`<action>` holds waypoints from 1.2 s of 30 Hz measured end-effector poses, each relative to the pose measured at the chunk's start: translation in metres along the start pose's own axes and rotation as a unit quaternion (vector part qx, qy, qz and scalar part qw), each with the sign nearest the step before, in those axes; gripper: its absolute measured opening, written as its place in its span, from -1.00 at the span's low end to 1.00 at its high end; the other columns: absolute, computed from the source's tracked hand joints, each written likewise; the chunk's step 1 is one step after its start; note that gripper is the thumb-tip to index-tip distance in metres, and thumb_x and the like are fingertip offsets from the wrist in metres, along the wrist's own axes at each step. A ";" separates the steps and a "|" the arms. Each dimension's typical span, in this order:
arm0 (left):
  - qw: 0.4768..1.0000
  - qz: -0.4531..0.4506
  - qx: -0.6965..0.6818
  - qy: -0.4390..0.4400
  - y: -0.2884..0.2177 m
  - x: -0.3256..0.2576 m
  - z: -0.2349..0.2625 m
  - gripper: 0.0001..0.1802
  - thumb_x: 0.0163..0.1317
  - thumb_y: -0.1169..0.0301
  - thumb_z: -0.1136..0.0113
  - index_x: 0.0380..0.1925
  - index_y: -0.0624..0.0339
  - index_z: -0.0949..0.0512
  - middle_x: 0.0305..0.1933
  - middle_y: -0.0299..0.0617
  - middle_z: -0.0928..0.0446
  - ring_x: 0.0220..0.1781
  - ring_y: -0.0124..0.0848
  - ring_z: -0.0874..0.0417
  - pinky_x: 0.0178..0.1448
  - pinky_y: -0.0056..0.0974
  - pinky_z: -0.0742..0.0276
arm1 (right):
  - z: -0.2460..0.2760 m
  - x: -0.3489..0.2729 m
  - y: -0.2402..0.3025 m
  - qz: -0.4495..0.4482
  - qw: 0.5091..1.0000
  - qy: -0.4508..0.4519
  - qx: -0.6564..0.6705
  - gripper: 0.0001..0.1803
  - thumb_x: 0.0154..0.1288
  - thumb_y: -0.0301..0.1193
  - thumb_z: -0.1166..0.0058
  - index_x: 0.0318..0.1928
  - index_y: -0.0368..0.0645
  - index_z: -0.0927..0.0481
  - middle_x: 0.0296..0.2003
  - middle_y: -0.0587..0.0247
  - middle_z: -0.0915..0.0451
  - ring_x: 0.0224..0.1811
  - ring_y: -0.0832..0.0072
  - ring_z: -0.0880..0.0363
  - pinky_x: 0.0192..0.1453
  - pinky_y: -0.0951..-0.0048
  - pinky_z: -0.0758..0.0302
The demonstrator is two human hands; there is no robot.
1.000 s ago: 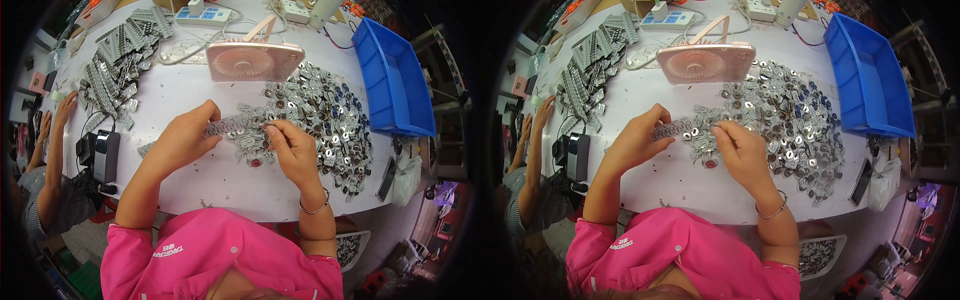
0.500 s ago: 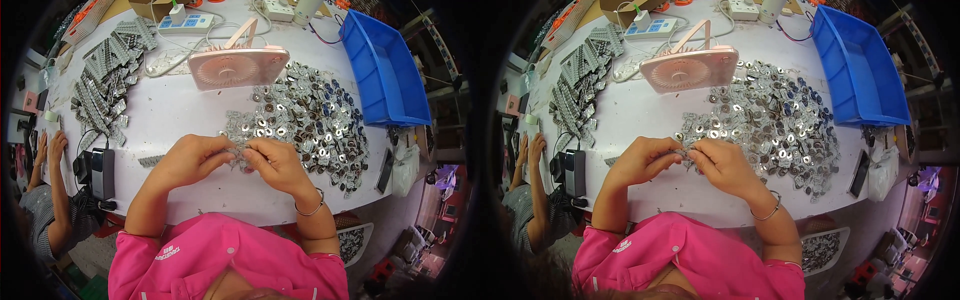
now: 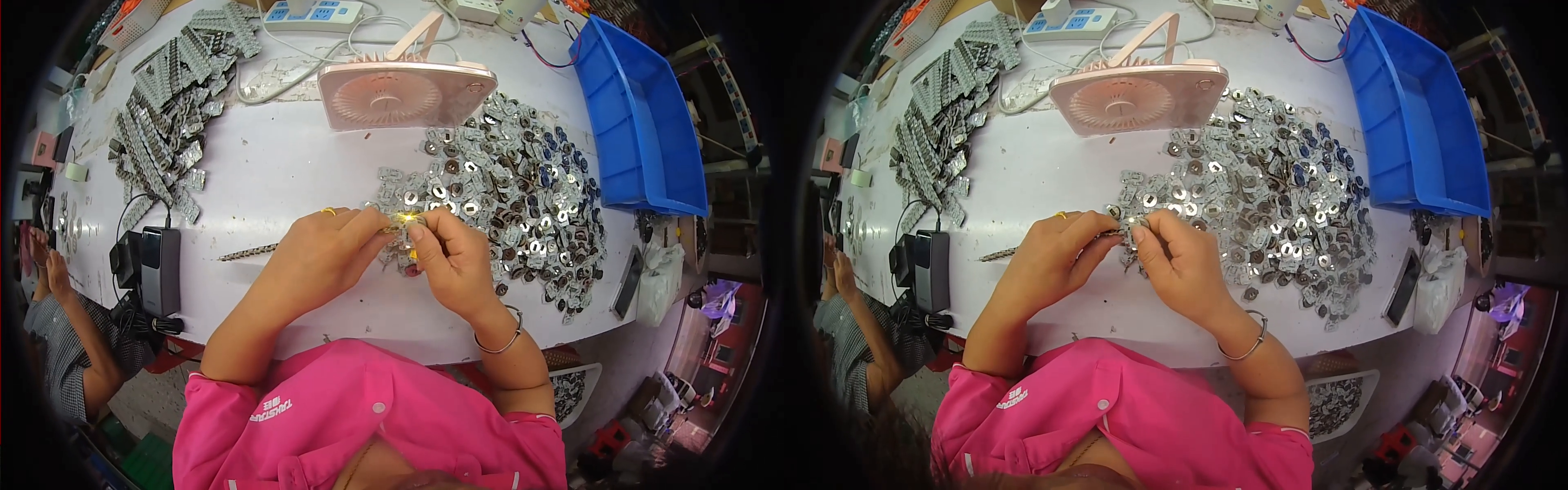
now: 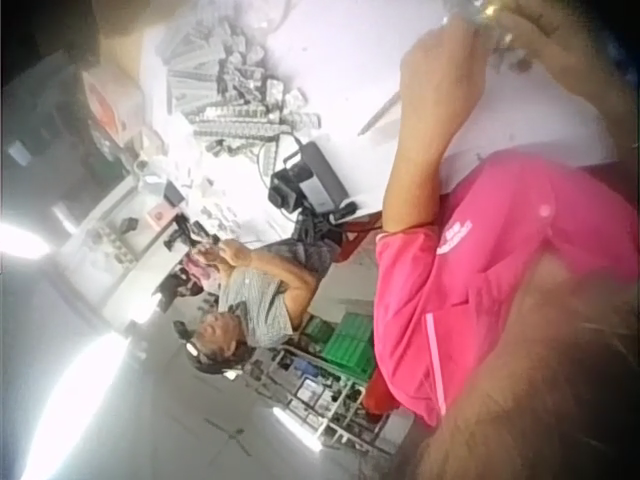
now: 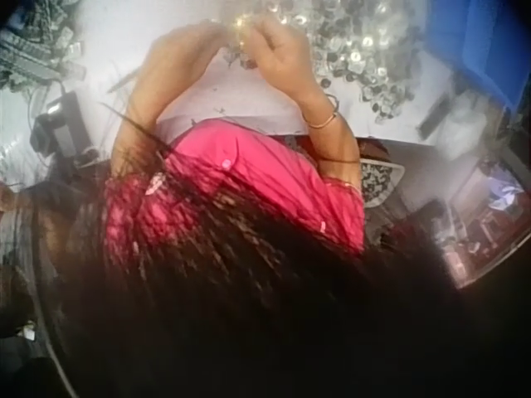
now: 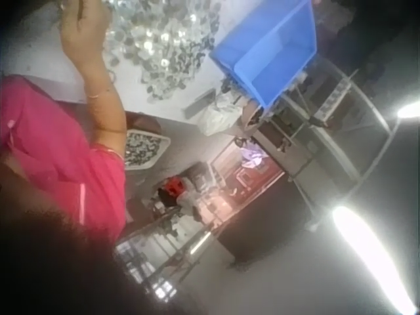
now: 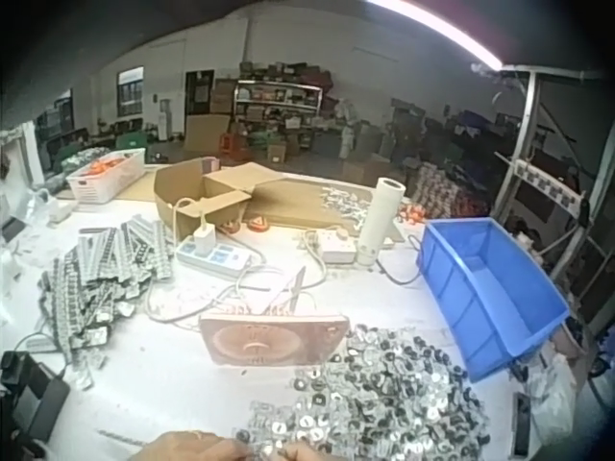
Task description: The person assembles small metal components into metal strips by linking them together by hand on a workbench.
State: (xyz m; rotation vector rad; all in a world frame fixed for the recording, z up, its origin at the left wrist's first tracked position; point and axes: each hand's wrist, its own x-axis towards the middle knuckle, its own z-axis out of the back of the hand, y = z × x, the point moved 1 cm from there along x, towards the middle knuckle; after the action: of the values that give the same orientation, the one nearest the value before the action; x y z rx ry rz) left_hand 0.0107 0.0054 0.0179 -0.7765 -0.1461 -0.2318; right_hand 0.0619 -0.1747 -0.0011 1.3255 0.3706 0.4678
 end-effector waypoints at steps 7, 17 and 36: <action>0.995 -0.035 0.076 -0.046 0.003 0.004 -0.003 -0.82 0.12 0.47 -0.29 -0.28 0.16 -0.52 -0.51 -0.16 -0.54 -0.50 -0.19 -0.58 -0.41 -0.17 -0.45 | -0.002 -0.002 0.002 -0.091 0.992 -0.032 0.086 -0.78 0.43 -0.35 -0.01 -0.33 -0.25 -0.49 -0.67 0.43 -0.46 -0.66 0.76 -0.37 -0.58 0.64 -0.32; 0.997 -0.036 0.039 -0.050 0.001 0.003 -0.008 -0.77 0.14 0.48 -0.25 -0.17 0.16 -0.54 -0.47 -0.17 -0.56 -0.47 -0.15 -0.60 -0.39 -0.16 -0.48 | 0.017 0.008 -0.007 -0.040 0.997 -0.057 -0.042 -0.81 0.34 -0.39 -0.12 -0.32 -0.28 -0.56 -0.62 0.36 -0.51 -0.64 0.72 -0.40 -0.53 0.59 -0.35; 0.943 0.148 -0.260 0.143 0.000 0.005 0.015 -0.86 0.26 0.38 -0.17 -0.36 0.22 -0.55 -0.59 -0.16 -0.53 -0.61 -0.29 -0.52 -0.45 -0.29 -0.41 | 0.015 0.003 0.004 -0.201 0.935 0.140 0.256 -0.79 0.43 -0.35 0.01 -0.22 -0.27 -0.53 -0.58 0.47 -0.47 -0.59 0.82 -0.40 -0.55 0.71 -0.35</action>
State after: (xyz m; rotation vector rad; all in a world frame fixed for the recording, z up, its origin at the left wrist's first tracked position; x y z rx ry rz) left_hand 0.0150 0.0156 0.0294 -1.2660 0.3219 -0.0929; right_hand 0.0720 -0.1847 0.0063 1.6334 1.0355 0.2139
